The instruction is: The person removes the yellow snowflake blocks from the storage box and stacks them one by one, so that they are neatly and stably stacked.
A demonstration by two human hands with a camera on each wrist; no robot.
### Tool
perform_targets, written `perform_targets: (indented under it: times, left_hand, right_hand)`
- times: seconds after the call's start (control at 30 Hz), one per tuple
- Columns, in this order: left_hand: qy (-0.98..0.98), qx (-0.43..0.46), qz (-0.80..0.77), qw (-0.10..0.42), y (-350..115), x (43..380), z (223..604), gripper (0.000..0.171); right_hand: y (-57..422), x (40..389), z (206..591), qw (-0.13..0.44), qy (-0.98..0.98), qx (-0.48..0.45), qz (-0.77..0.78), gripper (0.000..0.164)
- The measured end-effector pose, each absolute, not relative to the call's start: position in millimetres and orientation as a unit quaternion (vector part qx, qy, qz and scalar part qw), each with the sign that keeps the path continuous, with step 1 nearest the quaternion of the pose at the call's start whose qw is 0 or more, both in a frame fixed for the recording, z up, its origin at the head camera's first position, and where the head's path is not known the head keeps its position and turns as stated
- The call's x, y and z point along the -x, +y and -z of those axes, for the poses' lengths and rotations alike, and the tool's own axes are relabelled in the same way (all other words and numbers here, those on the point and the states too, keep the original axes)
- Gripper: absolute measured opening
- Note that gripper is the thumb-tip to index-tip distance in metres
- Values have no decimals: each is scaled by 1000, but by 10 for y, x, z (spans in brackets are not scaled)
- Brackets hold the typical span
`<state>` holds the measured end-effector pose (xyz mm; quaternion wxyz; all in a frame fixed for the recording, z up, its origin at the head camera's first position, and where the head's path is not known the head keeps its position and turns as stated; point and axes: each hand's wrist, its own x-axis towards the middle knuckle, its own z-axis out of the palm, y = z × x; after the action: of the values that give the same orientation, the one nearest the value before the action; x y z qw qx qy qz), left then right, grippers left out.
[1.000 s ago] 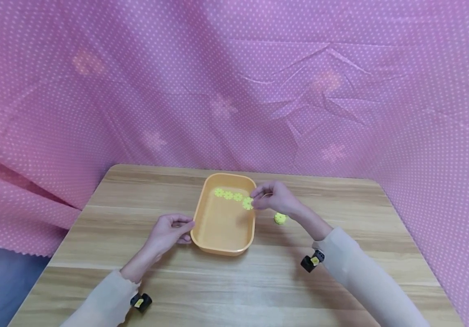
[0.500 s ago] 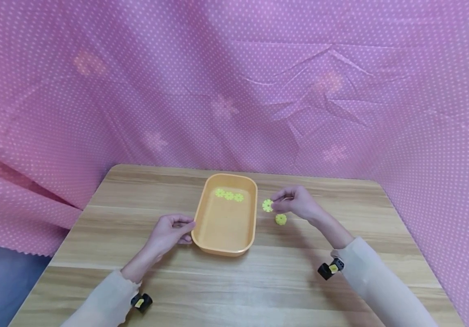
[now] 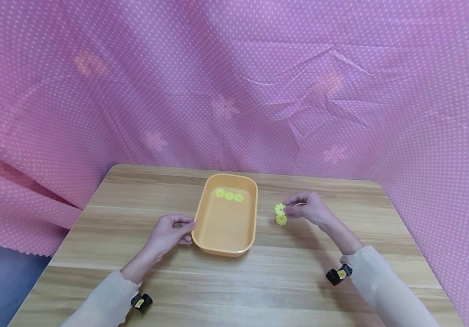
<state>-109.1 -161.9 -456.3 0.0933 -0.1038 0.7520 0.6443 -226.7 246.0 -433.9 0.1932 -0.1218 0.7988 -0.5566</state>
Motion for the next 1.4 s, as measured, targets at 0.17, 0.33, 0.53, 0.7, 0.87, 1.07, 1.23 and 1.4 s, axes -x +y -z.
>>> perform_targets:
  times: [0.17,0.33,0.53,0.7,0.87,1.07,1.23,1.4]
  left_hand:
    - [757,108,-638,92,-1620,1092,4581,29]
    - [758,109,-637,92,-1620,1090,4603,28]
    - [755,107,-640,91,-1620,1084,4607,29]
    - [753,103,-643,88,-1617,1081,4603,30]
    - [753,99,-644,88,-1616,1069,4604,33]
    - [752,98,-646,87,-1611,1064,4601,33]
    - [751,98,-647,88,-1621,1083,4592,31]
    - [744,97,-656,87,-1636,1106,4588,31]
  right_hand:
    - [2504,2273,4461,192,805,98,553,32]
    - [2540,2271,4565,187,809,92,550,35]
    - [2581,2288,4693,185,808,83,554,34]
    - [2590,2301,4767,186,802,81,562,33]
    - [2568,2304,4775,191,798,74,566,34]
    - [2519,2310,4764,192,798,74,567,33]
    - [2490,2329,4770,193,798,67,566,32]
    - [2488,2347,4799,204,792,61,572,32]
